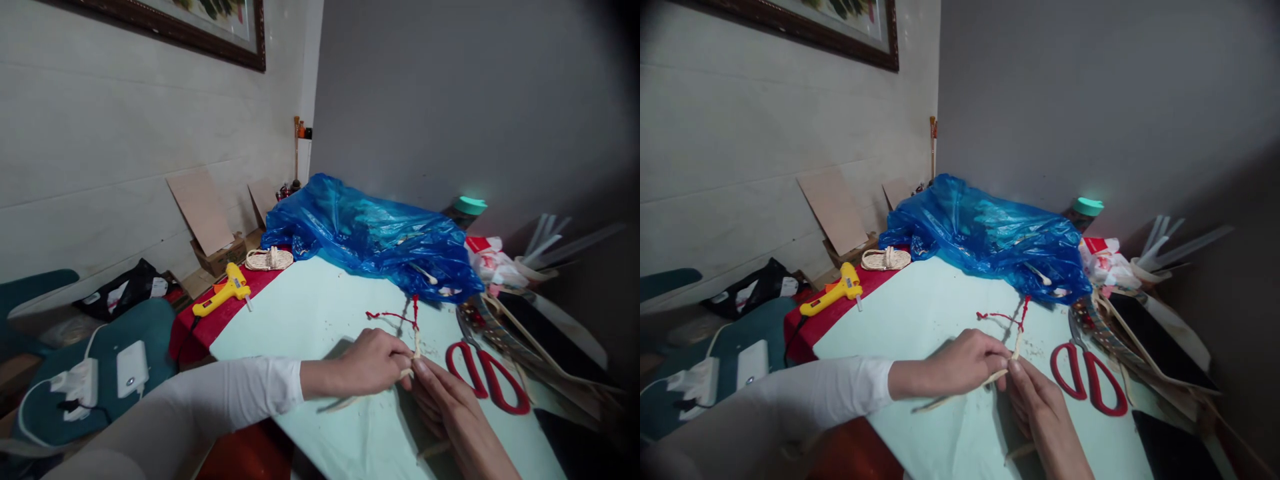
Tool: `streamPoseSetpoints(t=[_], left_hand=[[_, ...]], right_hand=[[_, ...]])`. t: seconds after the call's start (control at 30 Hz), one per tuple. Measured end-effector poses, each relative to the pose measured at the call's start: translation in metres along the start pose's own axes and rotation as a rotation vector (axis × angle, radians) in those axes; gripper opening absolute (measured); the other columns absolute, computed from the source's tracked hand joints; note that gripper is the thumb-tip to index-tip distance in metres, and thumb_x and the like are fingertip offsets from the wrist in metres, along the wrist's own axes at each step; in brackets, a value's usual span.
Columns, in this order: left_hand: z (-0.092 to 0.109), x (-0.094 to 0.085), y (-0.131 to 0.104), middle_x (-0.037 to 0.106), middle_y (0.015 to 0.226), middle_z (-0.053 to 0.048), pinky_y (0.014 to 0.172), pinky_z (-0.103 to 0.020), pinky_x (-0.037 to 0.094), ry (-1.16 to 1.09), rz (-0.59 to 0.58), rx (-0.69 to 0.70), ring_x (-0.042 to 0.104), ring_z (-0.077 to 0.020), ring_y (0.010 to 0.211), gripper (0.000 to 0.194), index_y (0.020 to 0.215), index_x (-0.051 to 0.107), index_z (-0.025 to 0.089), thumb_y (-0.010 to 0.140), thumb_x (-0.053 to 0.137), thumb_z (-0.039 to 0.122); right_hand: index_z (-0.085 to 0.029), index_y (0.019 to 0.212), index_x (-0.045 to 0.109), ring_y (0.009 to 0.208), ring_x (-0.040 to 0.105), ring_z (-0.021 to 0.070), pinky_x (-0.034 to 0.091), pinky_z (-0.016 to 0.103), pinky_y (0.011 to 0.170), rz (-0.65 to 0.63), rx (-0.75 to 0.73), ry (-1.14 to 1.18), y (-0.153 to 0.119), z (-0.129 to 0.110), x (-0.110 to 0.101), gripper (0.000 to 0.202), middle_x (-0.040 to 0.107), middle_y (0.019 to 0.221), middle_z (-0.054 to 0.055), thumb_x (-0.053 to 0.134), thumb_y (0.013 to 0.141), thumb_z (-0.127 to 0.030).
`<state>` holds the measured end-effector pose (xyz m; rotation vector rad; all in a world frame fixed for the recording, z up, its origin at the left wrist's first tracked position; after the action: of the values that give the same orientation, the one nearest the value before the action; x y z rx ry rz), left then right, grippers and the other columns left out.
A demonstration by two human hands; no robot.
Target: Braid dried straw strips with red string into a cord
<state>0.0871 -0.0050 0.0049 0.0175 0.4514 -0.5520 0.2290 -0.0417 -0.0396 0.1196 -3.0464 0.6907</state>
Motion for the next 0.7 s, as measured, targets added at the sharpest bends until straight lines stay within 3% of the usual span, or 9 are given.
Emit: streamPoseSetpoints(t=[0.1, 0.2, 0.37, 0.47, 0.57, 0.7], left_hand=[[0.009, -0.003, -0.002, 0.069, 0.071, -0.004, 0.061, -0.023, 0.038, 0.263, -0.003, 0.117, 0.058, -0.0134, 0.067, 0.027, 0.067, 0.065, 0.015, 0.084, 0.044, 0.018], [0.011, -0.004, -0.004, 0.072, 0.079, -0.007, 0.065, -0.027, 0.04, 0.487, 0.026, 0.161, 0.062, -0.0181, 0.073, 0.027, 0.073, 0.067, 0.015, 0.085, 0.043, 0.021], [0.017, -0.003, -0.008, 0.073, 0.081, -0.007, 0.063, -0.028, 0.042, 0.492, -0.001, 0.136, 0.064, -0.0197, 0.073, 0.026, 0.079, 0.068, 0.015, 0.084, 0.043, 0.022], [0.023, -0.001, -0.014, 0.073, 0.08, -0.007, 0.06, -0.027, 0.041, 0.504, -0.039, 0.137, 0.064, -0.0195, 0.07, 0.026, 0.08, 0.069, 0.016, 0.086, 0.044, 0.021], [0.025, 0.003, -0.018, 0.074, 0.086, -0.008, 0.06, -0.028, 0.041, 0.536, -0.027, 0.226, 0.065, -0.02, 0.071, 0.024, 0.084, 0.069, 0.015, 0.087, 0.046, 0.022], [0.019, 0.01, -0.019, 0.073, 0.085, -0.008, 0.056, -0.029, 0.038, 0.561, -0.025, 0.351, 0.064, -0.0212, 0.069, 0.019, 0.082, 0.069, 0.017, 0.084, 0.051, 0.024]], right_hand=[[-0.019, 0.085, 0.059, 0.047, 0.021, 0.0081, 0.016, 0.021, 0.042, 0.042, -0.022, -0.04, 0.001, 0.002, -0.006, 0.043, 0.024, 0.053, -0.008, 0.064, 0.075, -0.06], [-0.019, 0.076, 0.06, 0.05, 0.029, 0.0103, 0.023, 0.022, 0.044, 0.059, -0.132, -0.179, 0.001, 0.001, -0.01, 0.041, 0.035, 0.053, -0.004, 0.062, 0.076, -0.06], [-0.018, 0.057, 0.057, 0.053, 0.04, 0.0132, 0.035, 0.023, 0.048, 0.07, -0.255, -0.368, -0.001, -0.006, -0.014, 0.046, 0.049, 0.055, 0.001, 0.059, 0.077, -0.06], [-0.019, 0.063, 0.062, 0.06, 0.049, 0.0164, 0.044, 0.024, 0.055, 0.078, -0.212, -0.286, -0.003, -0.01, -0.016, 0.038, 0.056, 0.062, 0.003, 0.065, 0.074, -0.055], [-0.021, 0.074, 0.067, 0.071, 0.057, 0.0198, 0.051, 0.026, 0.064, 0.052, -0.097, -0.126, -0.004, -0.009, -0.015, 0.031, 0.061, 0.071, 0.003, 0.068, 0.072, -0.052], [-0.022, 0.078, 0.069, 0.062, 0.055, 0.017, 0.051, 0.024, 0.057, 0.024, -0.01, -0.068, -0.004, -0.006, -0.014, 0.031, 0.059, 0.065, 0.001, 0.071, 0.07, -0.052]])
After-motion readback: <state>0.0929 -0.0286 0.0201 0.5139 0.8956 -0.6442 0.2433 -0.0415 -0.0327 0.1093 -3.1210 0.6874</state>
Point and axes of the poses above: each hand's wrist, its own y-axis towards the middle knuckle, its own x-axis out of the palm, z = x × y, the point moved 3 cm from there along y, towards the middle knuckle
